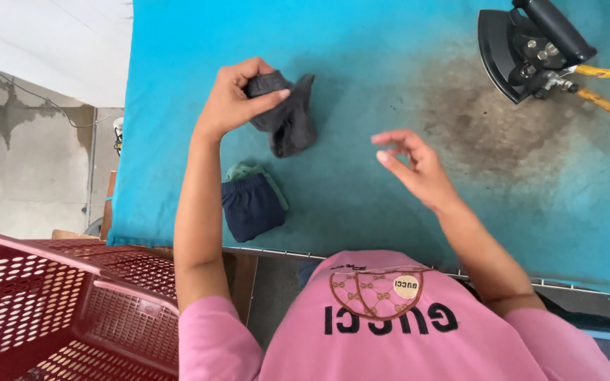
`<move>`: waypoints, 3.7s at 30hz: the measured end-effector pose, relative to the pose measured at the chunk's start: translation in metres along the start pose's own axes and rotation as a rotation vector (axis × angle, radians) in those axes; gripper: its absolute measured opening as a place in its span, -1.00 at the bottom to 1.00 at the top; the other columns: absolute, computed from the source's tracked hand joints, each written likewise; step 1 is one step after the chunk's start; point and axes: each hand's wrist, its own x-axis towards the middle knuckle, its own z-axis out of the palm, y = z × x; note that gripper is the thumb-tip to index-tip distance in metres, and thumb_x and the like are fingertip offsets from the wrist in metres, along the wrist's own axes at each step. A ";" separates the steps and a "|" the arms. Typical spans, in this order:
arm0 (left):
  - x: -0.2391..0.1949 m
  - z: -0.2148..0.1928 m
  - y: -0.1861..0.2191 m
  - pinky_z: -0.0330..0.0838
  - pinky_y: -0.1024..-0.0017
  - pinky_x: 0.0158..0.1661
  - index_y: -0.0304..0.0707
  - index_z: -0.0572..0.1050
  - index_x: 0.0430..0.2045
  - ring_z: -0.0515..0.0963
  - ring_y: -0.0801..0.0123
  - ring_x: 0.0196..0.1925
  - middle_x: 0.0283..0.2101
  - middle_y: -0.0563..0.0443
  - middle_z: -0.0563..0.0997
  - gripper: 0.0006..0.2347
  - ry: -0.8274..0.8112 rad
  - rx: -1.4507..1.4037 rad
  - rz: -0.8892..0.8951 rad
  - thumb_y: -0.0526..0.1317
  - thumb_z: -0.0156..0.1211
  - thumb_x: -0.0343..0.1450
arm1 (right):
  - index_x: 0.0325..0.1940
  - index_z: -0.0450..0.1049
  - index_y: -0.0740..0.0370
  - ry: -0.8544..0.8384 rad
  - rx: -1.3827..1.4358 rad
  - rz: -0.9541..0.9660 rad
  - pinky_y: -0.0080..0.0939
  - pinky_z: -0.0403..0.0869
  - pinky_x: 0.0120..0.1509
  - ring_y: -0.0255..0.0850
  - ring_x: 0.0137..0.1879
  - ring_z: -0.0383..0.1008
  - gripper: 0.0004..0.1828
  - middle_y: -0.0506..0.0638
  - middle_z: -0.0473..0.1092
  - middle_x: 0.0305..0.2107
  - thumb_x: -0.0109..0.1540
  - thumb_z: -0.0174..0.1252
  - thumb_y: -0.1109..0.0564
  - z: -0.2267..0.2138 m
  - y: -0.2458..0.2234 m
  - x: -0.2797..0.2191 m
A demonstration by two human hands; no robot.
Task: The person picks up clothes from a basket, irons a black t-shirt and a grey shirt on a table using an iron, and then folds the ironed garments and places them into a blue laundry basket.
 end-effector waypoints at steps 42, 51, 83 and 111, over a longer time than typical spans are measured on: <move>-0.027 0.164 -0.079 -0.10 -0.27 0.15 0.02 0.07 0.25 0.04 0.12 0.37 0.30 -0.04 0.14 -0.25 -0.149 0.687 -0.150 0.07 0.34 0.20 | 0.33 0.08 0.26 0.191 -0.653 -0.248 0.25 -0.06 0.36 0.34 0.30 -0.03 -0.03 0.38 0.07 0.18 -0.03 0.36 -0.09 -0.072 0.107 -0.003; -0.059 0.265 -0.059 -0.61 -0.57 -0.01 0.13 -0.21 0.33 -0.47 -0.27 0.38 0.39 -0.32 -0.30 -0.37 -0.223 0.505 -0.470 0.01 -0.03 0.40 | 0.47 -0.17 0.14 0.390 -0.606 -0.047 0.18 -0.28 0.44 0.21 0.43 -0.42 -0.20 0.25 -0.23 0.35 0.14 -0.14 0.32 0.013 0.196 -0.005; -0.190 0.215 -0.043 0.44 0.18 -0.22 -0.19 0.38 -0.05 0.53 0.09 -0.19 -0.15 -0.28 0.48 -0.47 0.710 -1.011 -1.051 -0.08 0.44 0.15 | 0.32 -0.05 0.01 0.070 0.852 0.398 0.01 0.36 0.15 0.00 0.22 0.20 -0.09 0.16 0.10 0.18 0.03 0.29 -0.09 0.084 0.144 -0.185; -0.355 0.562 0.095 0.27 0.27 0.03 -0.33 0.27 0.00 0.41 0.20 -0.04 0.05 -0.27 0.29 -0.65 -0.411 -0.479 -0.720 -0.25 0.14 0.37 | 0.19 0.31 0.20 1.423 1.165 0.465 0.09 0.43 0.13 0.04 0.14 0.39 -0.15 0.22 0.33 0.03 -0.04 0.55 -0.11 -0.153 0.324 -0.586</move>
